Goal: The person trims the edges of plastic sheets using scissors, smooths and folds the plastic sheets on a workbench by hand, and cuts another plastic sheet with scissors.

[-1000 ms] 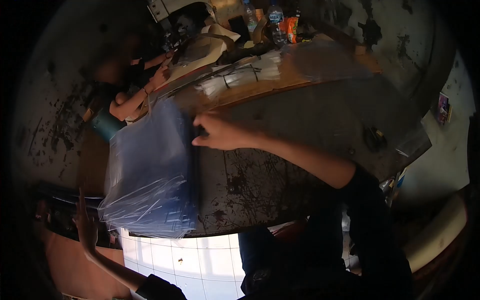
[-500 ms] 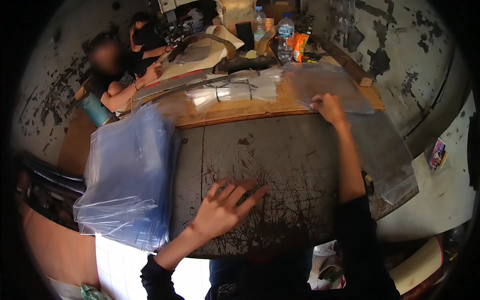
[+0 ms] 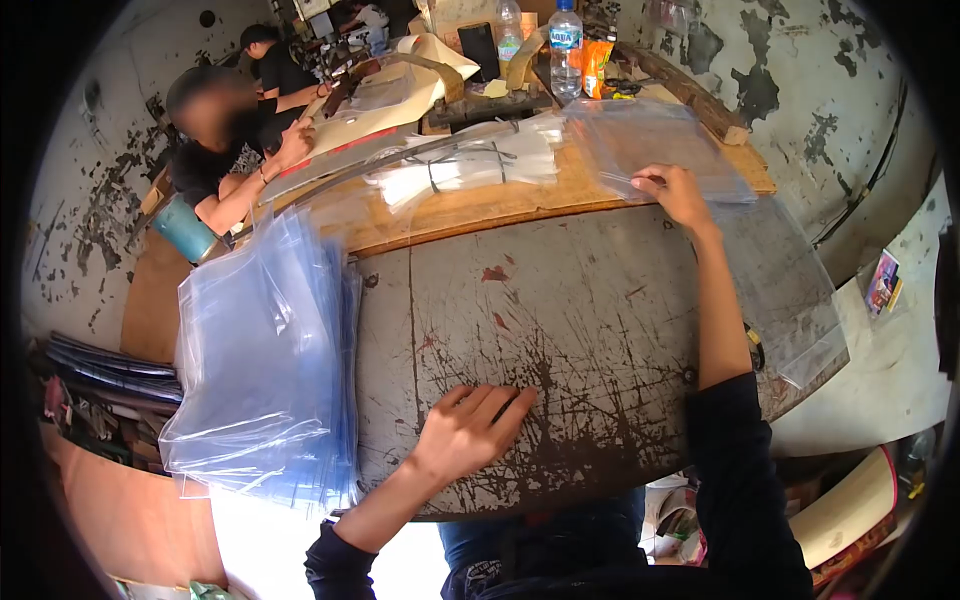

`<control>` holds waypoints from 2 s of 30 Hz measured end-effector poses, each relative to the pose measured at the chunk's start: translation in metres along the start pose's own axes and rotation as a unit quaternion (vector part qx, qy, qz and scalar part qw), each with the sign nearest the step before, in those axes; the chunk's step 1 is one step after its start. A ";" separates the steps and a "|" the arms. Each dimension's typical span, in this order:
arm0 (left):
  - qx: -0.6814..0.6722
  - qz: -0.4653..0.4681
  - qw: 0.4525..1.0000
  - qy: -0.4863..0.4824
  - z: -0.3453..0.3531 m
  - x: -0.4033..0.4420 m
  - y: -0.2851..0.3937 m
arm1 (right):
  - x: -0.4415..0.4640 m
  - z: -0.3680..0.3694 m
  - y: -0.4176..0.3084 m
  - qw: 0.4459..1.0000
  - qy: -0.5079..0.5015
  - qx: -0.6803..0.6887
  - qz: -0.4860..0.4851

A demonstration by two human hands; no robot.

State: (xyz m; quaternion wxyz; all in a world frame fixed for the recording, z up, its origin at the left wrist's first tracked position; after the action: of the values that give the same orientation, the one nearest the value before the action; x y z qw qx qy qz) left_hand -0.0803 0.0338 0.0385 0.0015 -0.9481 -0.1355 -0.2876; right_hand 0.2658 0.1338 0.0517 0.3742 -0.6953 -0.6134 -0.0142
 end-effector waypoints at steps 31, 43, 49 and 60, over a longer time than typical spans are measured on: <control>-0.039 -0.016 0.999 -0.026 0.002 0.002 -0.011 | 0.003 -0.114 -0.018 0.940 0.310 0.121 -0.070; -0.350 -0.465 0.656 0.481 -0.047 -0.076 -0.147 | -0.097 -0.030 -0.251 0.724 -0.455 0.338 -0.394; -0.512 -0.248 0.719 0.399 -0.071 -0.056 -0.125 | -0.149 -0.011 -0.195 0.891 -0.343 0.084 -0.284; -0.158 -0.175 0.922 -0.307 -0.002 -0.011 -0.036 | -0.240 0.000 -0.102 0.886 -0.061 0.365 0.280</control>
State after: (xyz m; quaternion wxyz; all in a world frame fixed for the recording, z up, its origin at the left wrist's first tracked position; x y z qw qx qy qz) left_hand -0.0999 0.0657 0.0314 -0.2405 -0.9390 -0.2458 0.0046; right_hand 0.1181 -0.0722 -0.0117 0.5522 -0.6518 -0.3764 0.3585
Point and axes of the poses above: each hand's wrist, its own x-axis towards the middle knuckle, its own z-axis out of the palm, y = z × x, the point moved 10 cm from there along x, towards the middle knuckle, and after that the axes turned 7 degrees about -z, right-handed, at the moved point
